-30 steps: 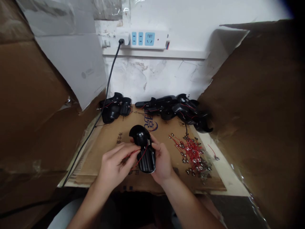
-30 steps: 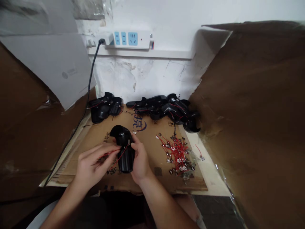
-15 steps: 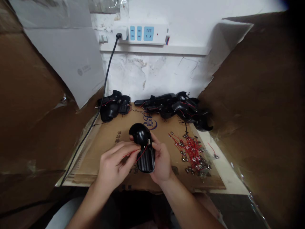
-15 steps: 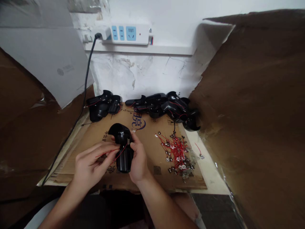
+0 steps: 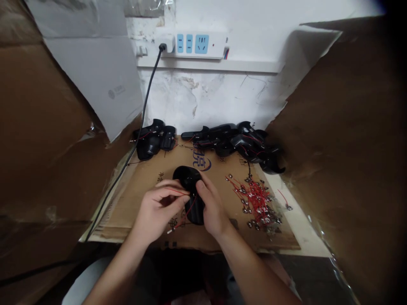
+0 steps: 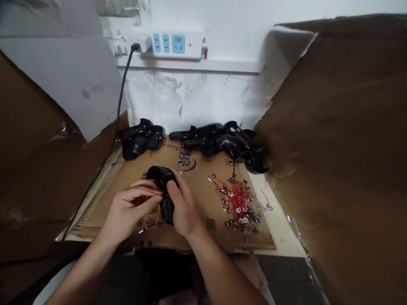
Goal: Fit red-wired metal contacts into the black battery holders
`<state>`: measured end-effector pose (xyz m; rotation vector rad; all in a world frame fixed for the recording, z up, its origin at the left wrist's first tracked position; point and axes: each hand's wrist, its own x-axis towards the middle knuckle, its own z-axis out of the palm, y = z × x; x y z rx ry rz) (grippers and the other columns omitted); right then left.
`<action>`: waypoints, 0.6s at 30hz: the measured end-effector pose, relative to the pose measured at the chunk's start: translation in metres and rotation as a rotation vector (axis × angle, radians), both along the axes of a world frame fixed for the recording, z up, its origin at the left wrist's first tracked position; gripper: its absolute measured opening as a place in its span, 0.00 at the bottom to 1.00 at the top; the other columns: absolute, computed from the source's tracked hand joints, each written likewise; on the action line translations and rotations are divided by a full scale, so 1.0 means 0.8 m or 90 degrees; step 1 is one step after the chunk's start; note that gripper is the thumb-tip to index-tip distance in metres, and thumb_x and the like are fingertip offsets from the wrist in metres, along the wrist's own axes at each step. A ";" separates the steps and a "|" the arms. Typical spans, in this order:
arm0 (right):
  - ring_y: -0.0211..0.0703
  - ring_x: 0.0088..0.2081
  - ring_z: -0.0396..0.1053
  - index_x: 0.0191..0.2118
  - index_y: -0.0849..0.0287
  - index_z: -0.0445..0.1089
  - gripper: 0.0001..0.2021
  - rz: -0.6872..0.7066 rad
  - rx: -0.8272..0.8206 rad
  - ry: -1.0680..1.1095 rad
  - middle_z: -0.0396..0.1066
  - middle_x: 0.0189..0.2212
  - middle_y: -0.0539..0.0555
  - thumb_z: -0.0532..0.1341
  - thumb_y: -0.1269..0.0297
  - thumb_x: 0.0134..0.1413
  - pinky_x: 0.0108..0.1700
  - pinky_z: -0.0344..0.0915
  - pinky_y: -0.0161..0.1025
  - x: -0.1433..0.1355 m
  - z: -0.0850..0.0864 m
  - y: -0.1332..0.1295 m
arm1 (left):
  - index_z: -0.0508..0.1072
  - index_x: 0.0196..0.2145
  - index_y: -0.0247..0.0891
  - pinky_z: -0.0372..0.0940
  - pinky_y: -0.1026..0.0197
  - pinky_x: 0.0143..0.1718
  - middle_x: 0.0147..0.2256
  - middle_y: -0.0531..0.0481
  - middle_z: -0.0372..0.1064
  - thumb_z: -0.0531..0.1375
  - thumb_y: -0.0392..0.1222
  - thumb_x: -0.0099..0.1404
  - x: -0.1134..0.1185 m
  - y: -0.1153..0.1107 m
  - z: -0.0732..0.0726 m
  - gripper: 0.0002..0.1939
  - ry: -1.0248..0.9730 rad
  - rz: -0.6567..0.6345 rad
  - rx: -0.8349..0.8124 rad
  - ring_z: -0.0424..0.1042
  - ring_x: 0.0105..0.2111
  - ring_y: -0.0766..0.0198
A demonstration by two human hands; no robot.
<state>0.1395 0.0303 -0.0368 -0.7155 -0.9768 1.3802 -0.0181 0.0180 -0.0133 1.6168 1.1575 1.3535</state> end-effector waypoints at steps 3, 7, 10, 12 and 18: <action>0.51 0.65 0.72 0.62 0.48 0.78 0.19 0.006 0.048 -0.036 0.79 0.60 0.52 0.62 0.48 0.74 0.71 0.62 0.47 0.003 0.005 -0.002 | 0.86 0.34 0.40 0.72 0.69 0.37 0.36 0.51 0.76 0.80 0.39 0.54 0.003 -0.002 0.000 0.11 -0.205 0.028 -0.194 0.76 0.35 0.68; 0.52 0.64 0.72 0.64 0.48 0.77 0.21 0.011 0.076 -0.079 0.78 0.61 0.53 0.63 0.48 0.73 0.71 0.63 0.49 0.003 0.006 -0.007 | 0.81 0.33 0.37 0.74 0.70 0.34 0.33 0.55 0.74 0.83 0.37 0.46 0.004 -0.002 0.000 0.19 -0.416 -0.015 -0.431 0.76 0.30 0.71; 0.52 0.64 0.72 0.64 0.47 0.76 0.20 0.003 0.082 -0.093 0.78 0.61 0.53 0.61 0.48 0.74 0.71 0.62 0.50 0.003 0.004 -0.009 | 0.81 0.35 0.36 0.74 0.72 0.31 0.33 0.56 0.74 0.83 0.34 0.45 0.003 0.001 -0.004 0.21 -0.459 -0.034 -0.491 0.75 0.28 0.74; 0.51 0.64 0.72 0.64 0.47 0.76 0.20 0.002 0.082 -0.096 0.78 0.61 0.53 0.61 0.48 0.75 0.71 0.62 0.49 0.002 0.002 -0.010 | 0.81 0.36 0.35 0.73 0.73 0.30 0.33 0.56 0.74 0.83 0.33 0.45 0.003 0.002 -0.006 0.22 -0.469 -0.038 -0.506 0.74 0.27 0.74; 0.50 0.64 0.72 0.64 0.47 0.76 0.19 -0.002 0.081 -0.108 0.77 0.62 0.53 0.60 0.50 0.76 0.70 0.62 0.47 0.003 0.002 -0.012 | 0.80 0.33 0.34 0.72 0.72 0.27 0.32 0.56 0.72 0.83 0.33 0.44 0.005 0.001 -0.005 0.21 -0.457 -0.032 -0.487 0.74 0.27 0.74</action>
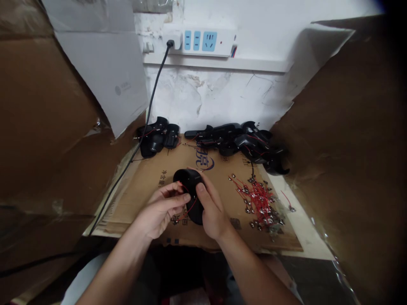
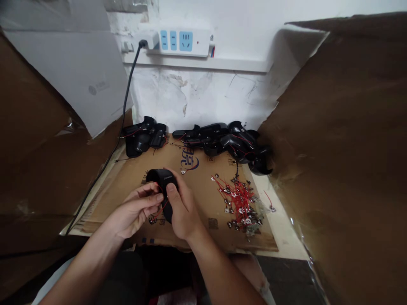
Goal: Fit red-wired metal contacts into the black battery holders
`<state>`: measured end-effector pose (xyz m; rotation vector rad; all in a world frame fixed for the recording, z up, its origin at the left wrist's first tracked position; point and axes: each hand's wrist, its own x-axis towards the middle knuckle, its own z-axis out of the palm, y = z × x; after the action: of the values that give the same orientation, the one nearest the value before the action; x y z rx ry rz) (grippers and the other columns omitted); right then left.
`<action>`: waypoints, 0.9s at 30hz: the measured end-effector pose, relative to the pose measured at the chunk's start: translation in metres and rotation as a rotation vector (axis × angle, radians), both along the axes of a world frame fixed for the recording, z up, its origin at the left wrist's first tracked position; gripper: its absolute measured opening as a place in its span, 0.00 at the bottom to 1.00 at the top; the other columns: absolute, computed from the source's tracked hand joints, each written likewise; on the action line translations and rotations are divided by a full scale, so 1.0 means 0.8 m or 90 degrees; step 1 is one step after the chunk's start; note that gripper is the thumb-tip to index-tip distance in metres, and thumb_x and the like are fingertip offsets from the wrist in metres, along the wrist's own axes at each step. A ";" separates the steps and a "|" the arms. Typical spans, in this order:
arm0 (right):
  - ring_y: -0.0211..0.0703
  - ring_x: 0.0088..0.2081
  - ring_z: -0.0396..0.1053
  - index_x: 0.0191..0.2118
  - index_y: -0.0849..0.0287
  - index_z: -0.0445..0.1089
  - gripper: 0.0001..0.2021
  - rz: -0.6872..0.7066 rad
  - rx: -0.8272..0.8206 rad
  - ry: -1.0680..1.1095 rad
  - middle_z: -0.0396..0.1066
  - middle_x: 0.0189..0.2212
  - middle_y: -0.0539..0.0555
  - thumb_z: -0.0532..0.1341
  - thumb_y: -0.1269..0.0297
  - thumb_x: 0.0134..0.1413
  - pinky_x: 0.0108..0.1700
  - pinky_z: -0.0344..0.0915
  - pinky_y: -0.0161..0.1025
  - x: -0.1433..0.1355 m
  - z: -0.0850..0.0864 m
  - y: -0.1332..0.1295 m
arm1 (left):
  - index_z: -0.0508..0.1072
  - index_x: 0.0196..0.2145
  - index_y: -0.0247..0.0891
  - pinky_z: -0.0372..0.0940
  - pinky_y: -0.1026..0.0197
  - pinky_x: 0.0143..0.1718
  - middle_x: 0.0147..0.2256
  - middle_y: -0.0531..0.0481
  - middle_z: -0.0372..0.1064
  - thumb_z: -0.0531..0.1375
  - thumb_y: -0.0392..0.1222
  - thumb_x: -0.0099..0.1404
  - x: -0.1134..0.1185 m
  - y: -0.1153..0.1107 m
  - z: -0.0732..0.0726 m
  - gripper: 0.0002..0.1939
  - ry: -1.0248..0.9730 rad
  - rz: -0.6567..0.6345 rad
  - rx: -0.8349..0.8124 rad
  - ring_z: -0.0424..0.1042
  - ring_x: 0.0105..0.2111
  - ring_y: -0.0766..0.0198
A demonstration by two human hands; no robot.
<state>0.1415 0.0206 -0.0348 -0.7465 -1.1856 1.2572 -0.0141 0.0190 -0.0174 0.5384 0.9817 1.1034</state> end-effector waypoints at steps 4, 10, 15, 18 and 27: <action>0.50 0.63 0.73 0.64 0.47 0.76 0.19 -0.002 0.002 -0.016 0.77 0.61 0.52 0.59 0.49 0.77 0.69 0.63 0.47 0.000 0.001 -0.002 | 0.79 0.31 0.34 0.66 0.75 0.23 0.32 0.55 0.72 0.83 0.34 0.46 0.001 -0.002 0.003 0.19 0.010 -0.003 0.024 0.72 0.27 0.75; 0.51 0.64 0.71 0.64 0.46 0.76 0.19 -0.005 -0.004 -0.020 0.77 0.62 0.52 0.59 0.49 0.77 0.71 0.61 0.49 0.003 0.003 -0.001 | 0.78 0.30 0.34 0.65 0.74 0.23 0.31 0.57 0.69 0.83 0.35 0.47 0.006 -0.002 -0.004 0.20 -0.007 -0.003 0.031 0.68 0.24 0.76; 0.51 0.71 0.65 0.71 0.40 0.67 0.29 0.057 -0.113 0.100 0.68 0.71 0.49 0.66 0.48 0.69 0.76 0.54 0.54 0.003 0.004 0.010 | 0.82 0.39 0.39 0.73 0.70 0.32 0.39 0.53 0.78 0.84 0.45 0.47 0.012 0.007 -0.016 0.25 -0.011 0.072 0.057 0.76 0.32 0.71; 0.53 0.66 0.70 0.73 0.39 0.60 0.46 -0.009 -0.234 0.166 0.72 0.66 0.51 0.78 0.52 0.52 0.73 0.61 0.56 0.003 0.000 0.022 | 0.84 0.45 0.39 0.74 0.67 0.38 0.44 0.46 0.82 0.80 0.57 0.55 0.010 0.013 -0.017 0.27 0.067 0.058 0.104 0.80 0.38 0.64; 0.55 0.53 0.77 0.64 0.50 0.65 0.49 -0.277 -0.254 0.045 0.76 0.54 0.57 0.83 0.51 0.34 0.56 0.76 0.52 0.016 0.021 0.014 | 0.84 0.44 0.37 0.70 0.58 0.46 0.42 0.42 0.83 0.72 0.66 0.62 -0.001 0.029 -0.029 0.28 0.281 0.122 0.214 0.79 0.41 0.57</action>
<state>0.1540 0.0319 -0.0181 -1.1731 -0.6663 1.1458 -0.0150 0.0418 -0.0402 1.0070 1.2546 1.3636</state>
